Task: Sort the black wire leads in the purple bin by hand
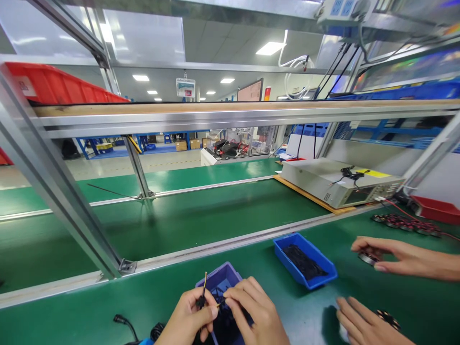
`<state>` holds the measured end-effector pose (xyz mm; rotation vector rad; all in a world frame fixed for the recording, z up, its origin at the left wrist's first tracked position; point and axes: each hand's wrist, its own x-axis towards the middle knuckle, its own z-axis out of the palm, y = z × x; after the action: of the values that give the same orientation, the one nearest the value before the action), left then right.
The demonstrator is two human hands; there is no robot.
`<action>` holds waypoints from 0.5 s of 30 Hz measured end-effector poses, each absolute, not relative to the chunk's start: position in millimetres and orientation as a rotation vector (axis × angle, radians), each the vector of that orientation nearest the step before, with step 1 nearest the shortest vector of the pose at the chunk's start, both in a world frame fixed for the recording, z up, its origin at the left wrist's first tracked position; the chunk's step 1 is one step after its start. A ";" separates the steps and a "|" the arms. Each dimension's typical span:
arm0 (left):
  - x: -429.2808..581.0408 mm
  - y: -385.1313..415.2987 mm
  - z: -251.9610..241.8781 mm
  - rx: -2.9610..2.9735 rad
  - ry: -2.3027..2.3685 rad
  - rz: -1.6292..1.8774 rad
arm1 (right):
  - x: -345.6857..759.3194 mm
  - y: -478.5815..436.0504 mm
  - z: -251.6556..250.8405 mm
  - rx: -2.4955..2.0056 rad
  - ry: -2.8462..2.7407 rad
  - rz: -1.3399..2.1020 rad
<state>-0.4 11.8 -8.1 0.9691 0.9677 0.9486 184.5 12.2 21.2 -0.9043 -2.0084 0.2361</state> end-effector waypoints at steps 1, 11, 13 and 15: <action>-0.6 11.7 -8.2 0.968 0.968 0.945 | 184.8 12.4 21.3 -0.895 -2.016 0.212; 1.3 10.3 -1.3 0.924 0.974 0.969 | 184.8 10.8 22.3 -0.862 -2.064 0.170; 1.9 10.6 -3.3 0.921 0.977 0.976 | 184.6 11.6 21.1 -0.868 -2.076 0.170; 1.8 11.0 -5.1 0.929 0.978 0.978 | 184.8 12.6 19.6 -0.875 -2.087 0.173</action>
<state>1.8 11.0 -5.1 0.9289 0.9785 0.9778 184.8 12.6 19.6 -0.8755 -2.0871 0.1725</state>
